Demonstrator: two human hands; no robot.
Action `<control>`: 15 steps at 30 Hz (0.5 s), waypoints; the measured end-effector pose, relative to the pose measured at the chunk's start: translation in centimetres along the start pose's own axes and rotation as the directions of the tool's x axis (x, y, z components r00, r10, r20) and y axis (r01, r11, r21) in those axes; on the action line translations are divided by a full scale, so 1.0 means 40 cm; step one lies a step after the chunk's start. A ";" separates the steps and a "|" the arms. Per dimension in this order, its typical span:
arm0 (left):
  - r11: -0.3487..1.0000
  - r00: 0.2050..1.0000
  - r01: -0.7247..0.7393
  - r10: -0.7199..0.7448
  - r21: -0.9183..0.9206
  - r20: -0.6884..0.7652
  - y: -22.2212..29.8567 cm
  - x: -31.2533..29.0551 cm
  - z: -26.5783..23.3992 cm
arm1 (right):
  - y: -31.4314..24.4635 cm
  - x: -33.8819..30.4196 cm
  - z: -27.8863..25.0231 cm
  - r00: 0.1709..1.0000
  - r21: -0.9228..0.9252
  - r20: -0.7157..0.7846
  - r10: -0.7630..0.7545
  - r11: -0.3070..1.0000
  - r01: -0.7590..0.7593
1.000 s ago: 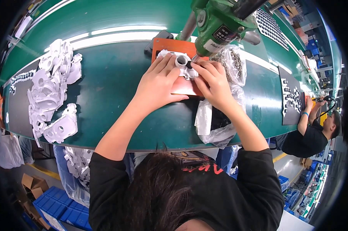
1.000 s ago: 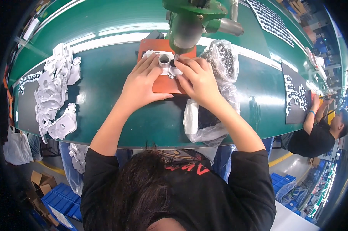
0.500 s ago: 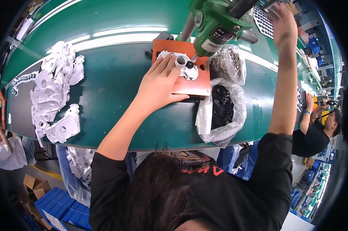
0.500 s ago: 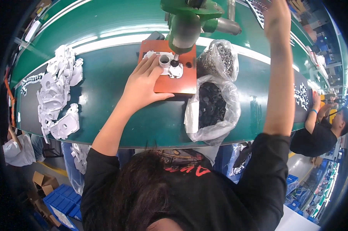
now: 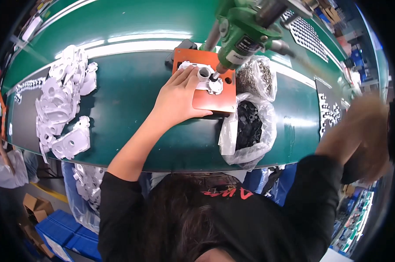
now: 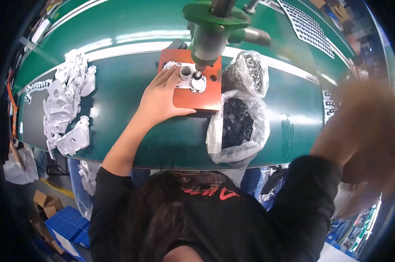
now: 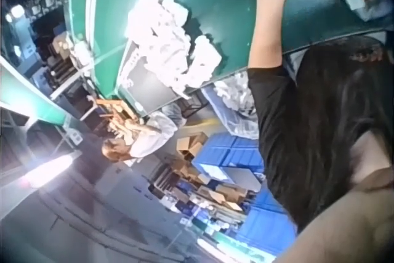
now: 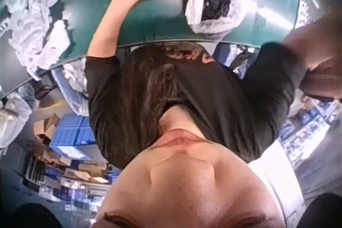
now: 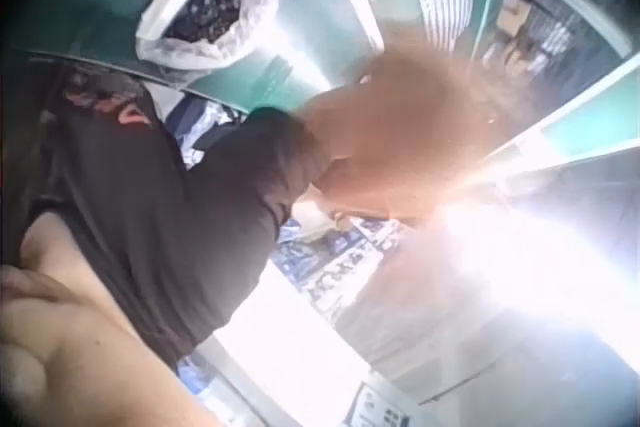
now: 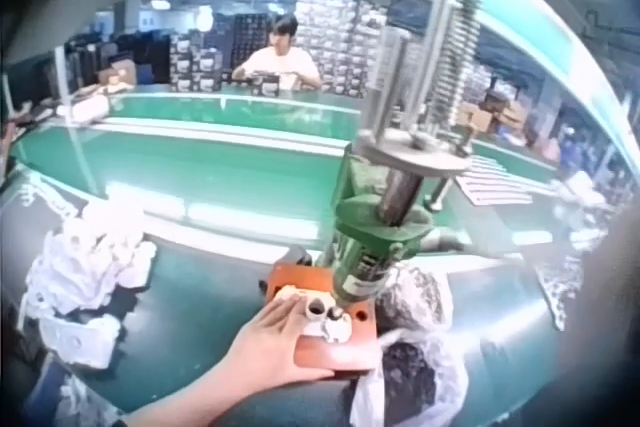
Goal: Using a manual press to assemble small plastic parts with metal fasteners and sorting them into bags and bins.
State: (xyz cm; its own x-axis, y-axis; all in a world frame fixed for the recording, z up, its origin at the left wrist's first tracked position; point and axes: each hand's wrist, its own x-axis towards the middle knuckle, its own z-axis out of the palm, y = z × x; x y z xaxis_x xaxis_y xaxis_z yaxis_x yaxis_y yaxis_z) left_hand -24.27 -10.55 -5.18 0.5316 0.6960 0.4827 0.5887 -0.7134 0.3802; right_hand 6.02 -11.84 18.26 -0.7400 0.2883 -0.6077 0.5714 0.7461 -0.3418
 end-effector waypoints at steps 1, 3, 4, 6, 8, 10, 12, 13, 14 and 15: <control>0.999 0.999 0.039 -0.039 0.012 -0.005 -0.010 -0.005 0.015 | -0.285 0.194 0.053 0.988 -0.050 0.156 0.004 0.999 0.004; 1.000 1.000 -0.014 0.014 -0.019 0.012 -0.013 0.007 0.017 | -0.280 0.225 0.162 0.985 -0.124 -0.158 0.077 0.988 -0.097; 1.000 1.000 -0.022 0.022 -0.023 0.014 -0.004 0.010 0.018 | -0.276 0.196 0.171 0.983 -0.119 -0.161 0.084 0.987 -0.104; 1.000 0.999 -0.010 0.010 0.014 -0.035 -0.009 -0.006 0.013 | -0.239 0.158 0.166 0.780 -0.521 -0.150 0.607 0.622 -0.584; 0.995 0.998 0.062 -0.060 -0.083 0.036 -0.007 0.005 -0.009 | -0.208 0.124 0.149 0.300 -0.729 -0.371 0.879 -0.075 -0.681; 0.968 0.987 0.122 -0.095 -0.218 0.131 -0.024 0.032 -0.008 | -0.210 0.126 0.122 0.025 -0.730 -0.511 0.859 -0.418 -0.541; 0.987 0.985 0.125 -0.112 -0.096 0.130 -0.006 0.065 -0.002 | -0.071 0.144 0.006 -0.207 -0.798 -0.544 0.813 -0.425 0.426; 0.998 0.998 0.000 -0.003 0.064 0.056 -0.033 0.059 0.042 | -0.018 0.194 -0.072 -0.264 -0.565 -0.616 0.742 -0.183 0.805; 0.998 0.998 -0.031 0.028 0.052 0.063 -0.024 0.073 0.038 | 0.095 0.179 -0.149 -0.283 -0.228 -0.687 0.669 0.172 0.958; 0.994 0.995 -0.018 0.008 0.104 0.099 -0.029 0.082 0.026 | 0.051 0.186 -0.153 -0.226 0.148 -0.756 0.614 0.497 0.855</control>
State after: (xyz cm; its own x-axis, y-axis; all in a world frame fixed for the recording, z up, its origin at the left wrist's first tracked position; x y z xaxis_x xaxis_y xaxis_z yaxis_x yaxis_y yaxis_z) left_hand -22.58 -7.34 -4.86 0.5940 0.6948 0.4055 0.6388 -0.7137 0.2873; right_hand -0.48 -4.50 17.42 0.2495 0.8469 0.4696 -0.2964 0.5285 -0.7955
